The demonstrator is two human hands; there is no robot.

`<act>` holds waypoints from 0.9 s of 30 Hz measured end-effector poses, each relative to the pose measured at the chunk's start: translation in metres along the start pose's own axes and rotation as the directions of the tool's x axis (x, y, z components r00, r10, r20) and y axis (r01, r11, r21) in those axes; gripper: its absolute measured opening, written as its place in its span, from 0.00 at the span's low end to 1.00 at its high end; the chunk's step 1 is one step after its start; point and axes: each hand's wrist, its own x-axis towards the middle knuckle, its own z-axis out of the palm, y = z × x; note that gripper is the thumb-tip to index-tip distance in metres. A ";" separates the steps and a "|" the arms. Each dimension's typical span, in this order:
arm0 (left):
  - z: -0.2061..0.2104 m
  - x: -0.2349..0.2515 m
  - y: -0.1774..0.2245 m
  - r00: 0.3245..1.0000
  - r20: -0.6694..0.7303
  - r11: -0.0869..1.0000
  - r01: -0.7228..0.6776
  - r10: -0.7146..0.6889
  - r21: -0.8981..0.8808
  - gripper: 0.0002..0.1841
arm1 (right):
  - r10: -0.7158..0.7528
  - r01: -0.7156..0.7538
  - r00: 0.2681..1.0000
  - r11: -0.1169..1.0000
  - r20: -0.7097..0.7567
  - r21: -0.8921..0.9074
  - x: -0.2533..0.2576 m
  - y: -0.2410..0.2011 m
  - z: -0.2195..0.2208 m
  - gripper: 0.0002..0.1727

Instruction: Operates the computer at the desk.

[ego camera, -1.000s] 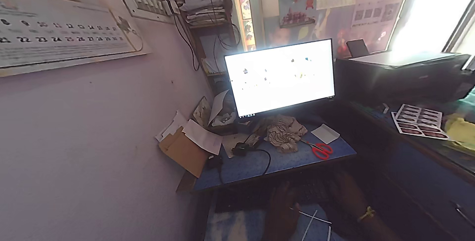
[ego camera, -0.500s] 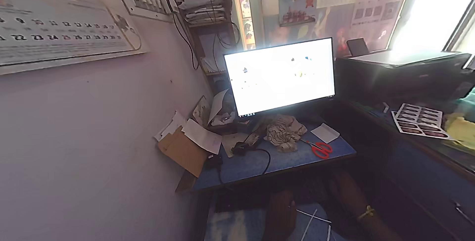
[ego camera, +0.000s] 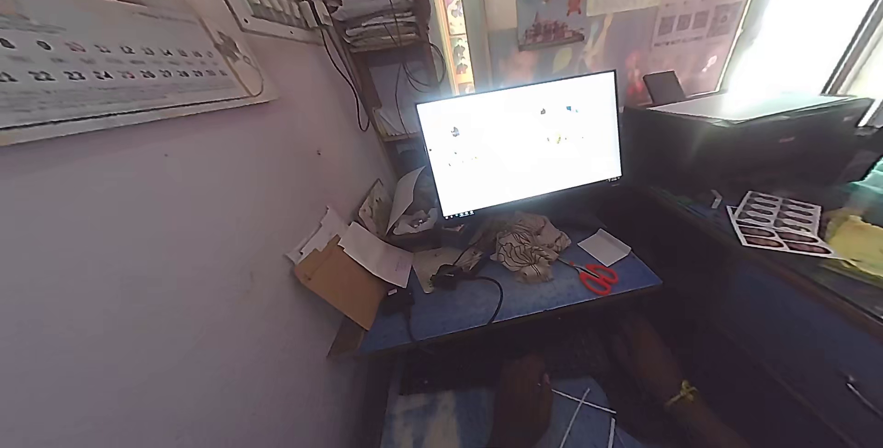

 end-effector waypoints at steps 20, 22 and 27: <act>-0.078 0.018 -0.047 0.815 0.009 0.809 0.576 -0.579 -0.120 0.14 | -0.013 0.013 0.999 1.000 0.031 -0.005 -0.005 0.002 0.001 0.32; -0.075 0.007 -0.056 0.855 -0.012 0.855 0.518 -0.518 -0.009 0.13 | -0.036 0.036 0.999 0.999 0.023 -0.007 -0.007 0.002 0.001 0.33; -0.061 -0.013 -0.071 0.884 0.041 0.869 0.449 -0.466 0.206 0.17 | -0.029 0.031 0.999 0.997 0.018 -0.067 -0.002 -0.001 0.004 0.33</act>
